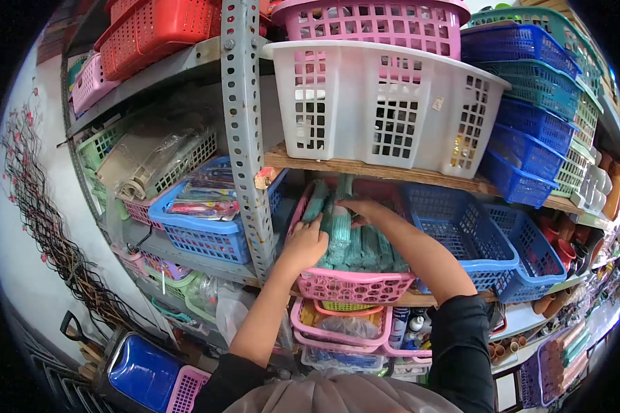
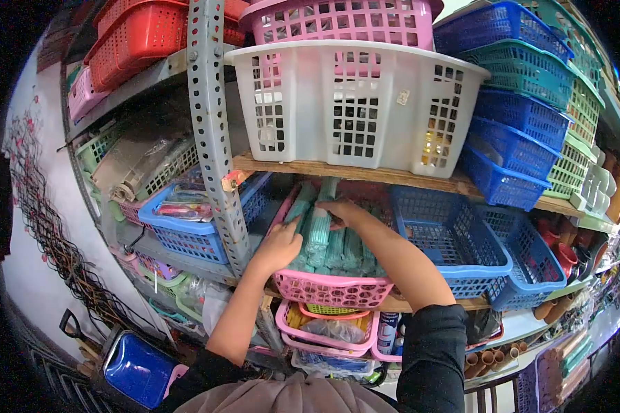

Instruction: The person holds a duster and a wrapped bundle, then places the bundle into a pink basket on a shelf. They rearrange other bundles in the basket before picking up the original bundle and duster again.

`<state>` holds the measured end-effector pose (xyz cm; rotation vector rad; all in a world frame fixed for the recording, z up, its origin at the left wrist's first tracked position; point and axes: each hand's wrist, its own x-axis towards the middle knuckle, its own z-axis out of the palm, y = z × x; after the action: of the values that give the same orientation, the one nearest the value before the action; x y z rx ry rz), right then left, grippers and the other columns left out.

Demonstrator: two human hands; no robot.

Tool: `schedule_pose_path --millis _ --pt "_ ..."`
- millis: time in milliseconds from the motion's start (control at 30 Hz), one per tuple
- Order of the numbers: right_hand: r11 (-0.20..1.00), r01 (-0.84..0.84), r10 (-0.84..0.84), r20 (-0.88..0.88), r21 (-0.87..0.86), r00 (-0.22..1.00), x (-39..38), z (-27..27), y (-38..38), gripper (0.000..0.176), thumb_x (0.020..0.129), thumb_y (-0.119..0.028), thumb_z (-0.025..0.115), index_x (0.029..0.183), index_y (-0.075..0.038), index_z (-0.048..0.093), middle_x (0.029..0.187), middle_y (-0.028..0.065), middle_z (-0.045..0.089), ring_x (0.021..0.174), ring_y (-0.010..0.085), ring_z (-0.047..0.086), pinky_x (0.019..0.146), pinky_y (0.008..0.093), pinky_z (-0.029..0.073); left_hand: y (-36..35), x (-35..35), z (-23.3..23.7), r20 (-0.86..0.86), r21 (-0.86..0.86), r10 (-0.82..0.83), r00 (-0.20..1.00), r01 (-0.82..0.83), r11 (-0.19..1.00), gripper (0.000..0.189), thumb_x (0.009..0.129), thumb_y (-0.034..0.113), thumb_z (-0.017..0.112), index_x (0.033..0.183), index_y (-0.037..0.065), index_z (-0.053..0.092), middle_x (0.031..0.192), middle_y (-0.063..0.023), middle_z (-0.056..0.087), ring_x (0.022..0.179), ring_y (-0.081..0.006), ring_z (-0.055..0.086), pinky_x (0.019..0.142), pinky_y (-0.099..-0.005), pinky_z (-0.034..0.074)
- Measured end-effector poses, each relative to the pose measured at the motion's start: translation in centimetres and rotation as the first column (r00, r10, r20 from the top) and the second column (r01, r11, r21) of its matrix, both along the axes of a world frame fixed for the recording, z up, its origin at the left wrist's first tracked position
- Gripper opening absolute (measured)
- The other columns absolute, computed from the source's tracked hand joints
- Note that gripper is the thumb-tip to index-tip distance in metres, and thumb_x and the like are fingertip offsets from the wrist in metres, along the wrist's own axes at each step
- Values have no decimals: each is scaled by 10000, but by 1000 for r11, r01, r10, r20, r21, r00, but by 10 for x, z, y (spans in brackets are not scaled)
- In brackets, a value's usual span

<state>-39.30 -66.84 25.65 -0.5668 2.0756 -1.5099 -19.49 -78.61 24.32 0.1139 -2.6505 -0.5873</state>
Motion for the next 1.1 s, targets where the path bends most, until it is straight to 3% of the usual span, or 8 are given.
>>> schedule_pose_path --millis 200,267,433,600,667,767,1000,1100 --pt "994 -52 45 67 98 997 -24 -33 -31 526 799 -384 716 1101 30 597 987 196 627 780 311 664 649 429 600 3 5 3 47 59 3 999 -5 998 608 851 261 406 1389 -18 359 1207 -275 548 1139 -403 493 1002 -438 384" --pt "992 -122 120 69 15 990 -31 -42 -41 493 812 -368 712 1057 44 596 913 196 644 713 290 667 644 417 596 4 7 3 23 74 -2 1000 1 997 601 851 262 421 1385 -10 370 1193 -284 550 1133 -401 498 995 -437 390" --pt "996 -78 82 70 -54 994 -9 -39 -42 486 852 -349 668 1017 101 592 854 206 647 691 304 676 602 417 603 5 9 1 25 63 -49 999 47 997 578 882 282 460 1388 16 377 1193 -308 529 1137 -424 489 993 -436 377" --pt "991 -40 44 33 -124 998 3 -38 -41 521 852 -355 667 1010 134 576 838 233 635 636 312 670 556 419 602 7 8 -1 -26 -25 7 1000 -8 1000 574 898 351 491 1359 17 417 1217 -257 544 1146 -398 492 992 -425 382" --pt "996 43 -35 -107 73 994 2 -39 -44 553 849 -430 651 974 104 581 779 196 633 562 287 656 497 390 586 9 11 4 -6 -28 -11 1000 10 1000 569 897 366 498 1345 20 436 1229 -263 536 1166 -400 481 998 -422 379" --pt "973 26 43 -291 230 956 10 -32 -37 631 864 -468 609 984 150 563 758 216 654 562 297 662 441 375 561 11 13 8 40 -35 -21 999 22 999 546 897 390 501 1316 41 481 1254 -252 531 1210 -398 454 1015 -418 369" --pt "962 1 70 -254 272 965 7 -28 -34 691 848 -566 578 880 124 605 715 195 654 555 271 660 440 378 549 6 7 -3 59 -136 -41 997 49 990 492 894 435 487 1258 114 565 1253 -142 578 1271 -370 421 1044 -425 352" --pt "926 50 72 -303 375 950 18 -12 -30 701 845 -575 573 832 124 620 681 196 648 554 268 661 457 380 552 8 10 0 69 -135 -25 997 34 990 501 892 440 490 1261 110 562 1249 -152 578 1270 -372 421 1042 -425 353"
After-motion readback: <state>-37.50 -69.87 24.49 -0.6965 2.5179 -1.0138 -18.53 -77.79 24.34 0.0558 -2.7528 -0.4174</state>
